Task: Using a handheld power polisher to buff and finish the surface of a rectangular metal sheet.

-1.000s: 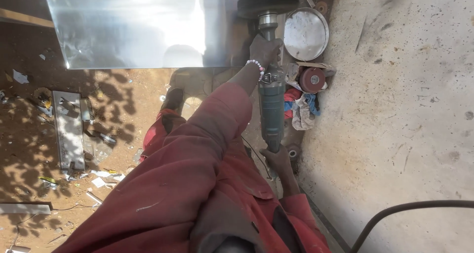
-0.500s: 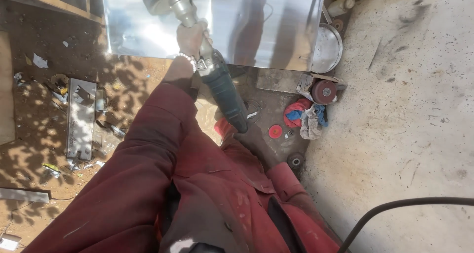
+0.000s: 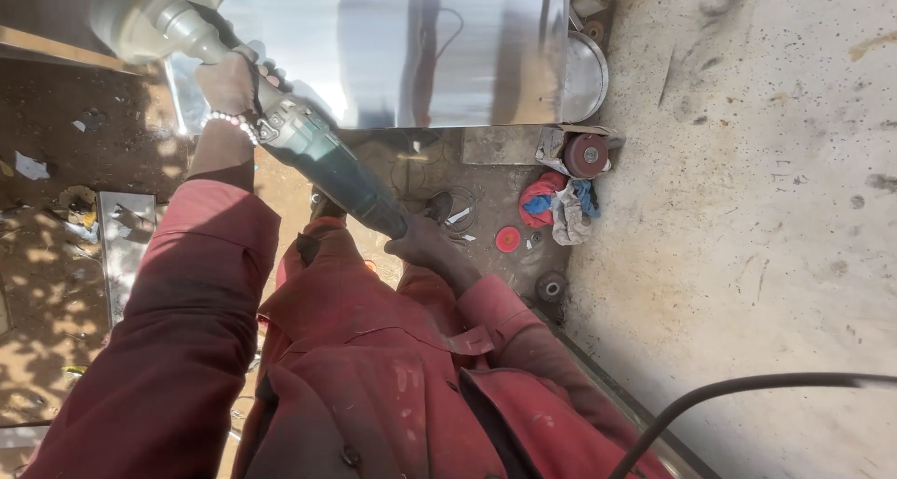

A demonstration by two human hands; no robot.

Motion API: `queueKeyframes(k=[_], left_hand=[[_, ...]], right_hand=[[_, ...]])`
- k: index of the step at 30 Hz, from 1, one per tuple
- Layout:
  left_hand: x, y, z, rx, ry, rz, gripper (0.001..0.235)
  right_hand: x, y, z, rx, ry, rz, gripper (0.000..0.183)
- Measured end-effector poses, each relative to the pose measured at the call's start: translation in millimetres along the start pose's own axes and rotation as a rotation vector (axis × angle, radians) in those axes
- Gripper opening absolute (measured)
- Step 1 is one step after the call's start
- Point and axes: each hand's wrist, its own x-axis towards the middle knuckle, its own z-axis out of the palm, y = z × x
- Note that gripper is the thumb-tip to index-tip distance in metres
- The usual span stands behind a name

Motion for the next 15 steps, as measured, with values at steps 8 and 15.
queueKeyframes(k=[8, 15], left_hand=[[-30, -112, 129, 0.049, -0.175, 0.155, 0.011], [-132, -188, 269, 0.343, -0.405, 0.123, 0.01]], right_hand=[[-43, 125, -23, 0.186, 0.196, 0.115, 0.049], [-78, 231, -51, 0.439, 0.326, 0.217, 0.032]])
